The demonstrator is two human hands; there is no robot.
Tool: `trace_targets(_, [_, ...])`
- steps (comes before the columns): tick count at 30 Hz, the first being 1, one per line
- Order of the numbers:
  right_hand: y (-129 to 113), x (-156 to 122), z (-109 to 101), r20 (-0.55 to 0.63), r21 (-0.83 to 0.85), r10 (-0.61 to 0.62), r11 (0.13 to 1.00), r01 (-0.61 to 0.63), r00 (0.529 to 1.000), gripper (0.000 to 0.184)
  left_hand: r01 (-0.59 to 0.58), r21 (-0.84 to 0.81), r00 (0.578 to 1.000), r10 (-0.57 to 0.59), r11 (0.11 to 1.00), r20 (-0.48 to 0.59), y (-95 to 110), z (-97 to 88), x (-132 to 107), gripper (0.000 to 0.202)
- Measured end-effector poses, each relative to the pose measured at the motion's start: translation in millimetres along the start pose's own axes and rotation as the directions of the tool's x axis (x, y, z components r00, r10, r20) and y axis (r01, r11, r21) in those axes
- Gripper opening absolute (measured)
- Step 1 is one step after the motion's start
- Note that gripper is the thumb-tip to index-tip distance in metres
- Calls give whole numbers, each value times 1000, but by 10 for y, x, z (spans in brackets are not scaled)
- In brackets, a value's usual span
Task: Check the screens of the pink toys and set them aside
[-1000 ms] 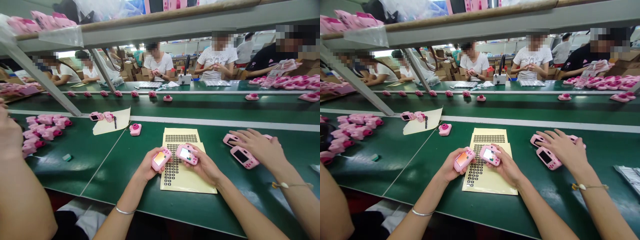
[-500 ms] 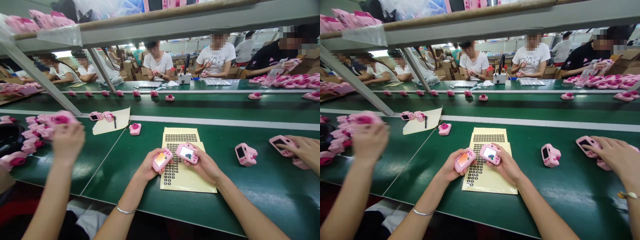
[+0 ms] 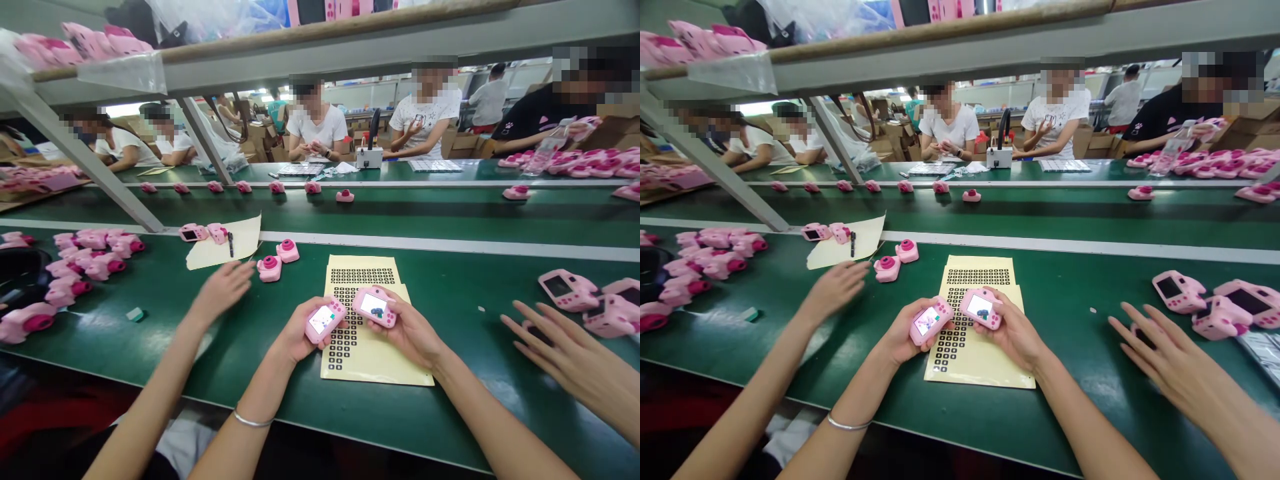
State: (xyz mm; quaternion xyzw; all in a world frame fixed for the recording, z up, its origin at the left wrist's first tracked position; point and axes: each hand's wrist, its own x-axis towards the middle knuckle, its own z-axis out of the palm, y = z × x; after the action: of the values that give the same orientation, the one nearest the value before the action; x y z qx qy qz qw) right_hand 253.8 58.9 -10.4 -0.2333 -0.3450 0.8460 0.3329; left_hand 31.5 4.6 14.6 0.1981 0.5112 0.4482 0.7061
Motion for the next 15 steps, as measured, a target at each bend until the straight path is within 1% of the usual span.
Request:
trace_targets(5, [15, 16, -13, 32, -10, -13, 1000, 14, 999, 48, 7, 23, 1000, -7, 1000, 2, -11, -18, 18, 41])
trace_targets(12, [19, 21, -25, 21, -14, -9, 1000, 9, 1000, 48, -1, 37, 1000, 0, 999, 26, -12, -14, 12, 40])
trace_targets(15, [14, 26, -18, 0, -61, -12, 998, 12, 1000, 48, -20, 55, 999, 19, 998, 35, -16, 9, -2, 40])
